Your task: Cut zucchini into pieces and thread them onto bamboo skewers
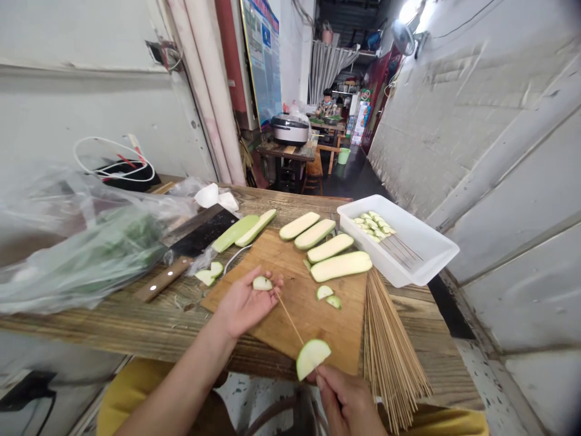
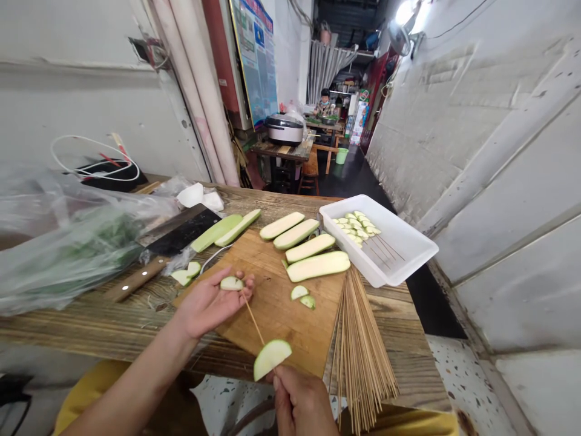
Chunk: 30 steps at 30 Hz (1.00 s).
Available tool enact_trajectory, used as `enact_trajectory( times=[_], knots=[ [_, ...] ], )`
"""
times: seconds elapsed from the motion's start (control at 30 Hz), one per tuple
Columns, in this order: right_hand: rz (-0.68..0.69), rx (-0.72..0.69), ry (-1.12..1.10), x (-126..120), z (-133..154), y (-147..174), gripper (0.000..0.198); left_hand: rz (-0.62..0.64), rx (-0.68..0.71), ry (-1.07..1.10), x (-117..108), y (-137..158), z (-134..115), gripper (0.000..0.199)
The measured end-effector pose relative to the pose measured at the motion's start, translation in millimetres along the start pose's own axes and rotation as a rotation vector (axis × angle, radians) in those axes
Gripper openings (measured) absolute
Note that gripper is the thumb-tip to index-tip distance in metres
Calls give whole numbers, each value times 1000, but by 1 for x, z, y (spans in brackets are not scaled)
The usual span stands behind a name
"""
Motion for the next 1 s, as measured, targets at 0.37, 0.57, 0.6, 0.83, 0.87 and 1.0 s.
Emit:
enact_trajectory(
  times=[0.37,0.57,0.6,0.83,0.87,1.0],
  knots=[
    [-347,133,32,-54,-20,21,24,-57,836,-1763,14,-6,-22,32],
    [-462,303,20,-85,-42,38,30,-83,962,-2070,47,-6,3,31],
    [-465,314,8,-86,-44,40,30,-20,945,-2068,55,-7,12,30],
    [-452,313,-59,-82,-49,47,29,46,836,-2175,80,-25,46,21],
    [-453,312,-63,-82,-50,48,29,22,814,-2175,79,-27,46,19],
    [-443,294,-58,-81,-48,47,28,-71,716,-2135,70,-32,41,15]
  ],
)
Point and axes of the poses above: each hand's wrist, its own y-axis away from the middle knuckle, its own x-axis out of the palm, z = x × y, the point moved 9 cm from there along -y, towards the middle knuckle, and after that the axes turned 6 degrees about -y, right-handed, at the moved point
